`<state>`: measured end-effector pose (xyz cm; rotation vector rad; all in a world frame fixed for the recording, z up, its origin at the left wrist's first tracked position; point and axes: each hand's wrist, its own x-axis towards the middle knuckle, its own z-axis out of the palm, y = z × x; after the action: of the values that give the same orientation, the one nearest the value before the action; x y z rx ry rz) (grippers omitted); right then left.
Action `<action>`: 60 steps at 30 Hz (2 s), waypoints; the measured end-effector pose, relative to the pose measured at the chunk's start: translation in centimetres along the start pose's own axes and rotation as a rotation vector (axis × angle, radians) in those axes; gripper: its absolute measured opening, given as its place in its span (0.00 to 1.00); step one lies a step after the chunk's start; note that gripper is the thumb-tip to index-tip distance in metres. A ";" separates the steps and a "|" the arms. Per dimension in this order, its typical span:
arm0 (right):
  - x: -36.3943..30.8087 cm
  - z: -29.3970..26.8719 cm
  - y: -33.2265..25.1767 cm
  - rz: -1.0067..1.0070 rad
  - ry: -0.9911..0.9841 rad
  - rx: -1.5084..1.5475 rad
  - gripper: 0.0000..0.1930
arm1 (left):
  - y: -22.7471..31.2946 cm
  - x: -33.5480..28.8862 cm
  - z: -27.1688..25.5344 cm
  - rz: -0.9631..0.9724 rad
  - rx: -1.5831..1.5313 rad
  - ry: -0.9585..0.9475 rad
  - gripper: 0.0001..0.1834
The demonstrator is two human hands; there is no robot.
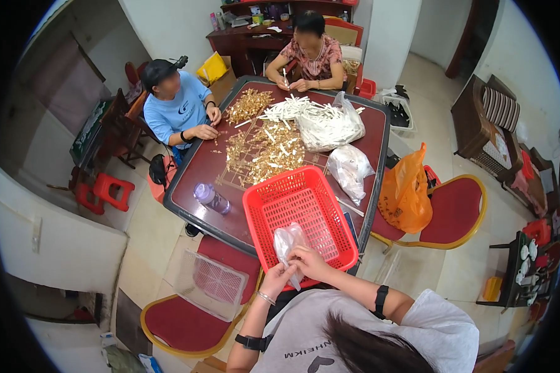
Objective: Sorting and bagging small gold-colored shoe components into plastic bags.
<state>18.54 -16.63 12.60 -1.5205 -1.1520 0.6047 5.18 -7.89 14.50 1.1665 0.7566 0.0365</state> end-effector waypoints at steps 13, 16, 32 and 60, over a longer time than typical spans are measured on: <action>1.2 -0.4 -0.1 0.007 -0.004 -0.036 0.03 | 2.4 -1.5 -0.3 0.601 0.652 0.288 0.17; 1.2 -1.2 -0.8 -0.013 -0.005 -0.041 0.04 | 3.0 -1.6 -1.4 0.634 0.713 0.252 0.15; 0.9 0.5 -1.1 0.069 -0.026 -0.012 0.08 | 3.7 2.1 -3.4 0.132 0.427 -0.030 0.15; 2.1 0.1 1.1 0.136 0.047 0.112 0.12 | 5.6 3.2 -5.2 0.132 0.837 -0.036 0.21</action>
<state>19.69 -14.63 11.93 -1.5170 -0.9686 0.7098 6.67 -0.05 16.58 2.0047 0.6727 -0.2106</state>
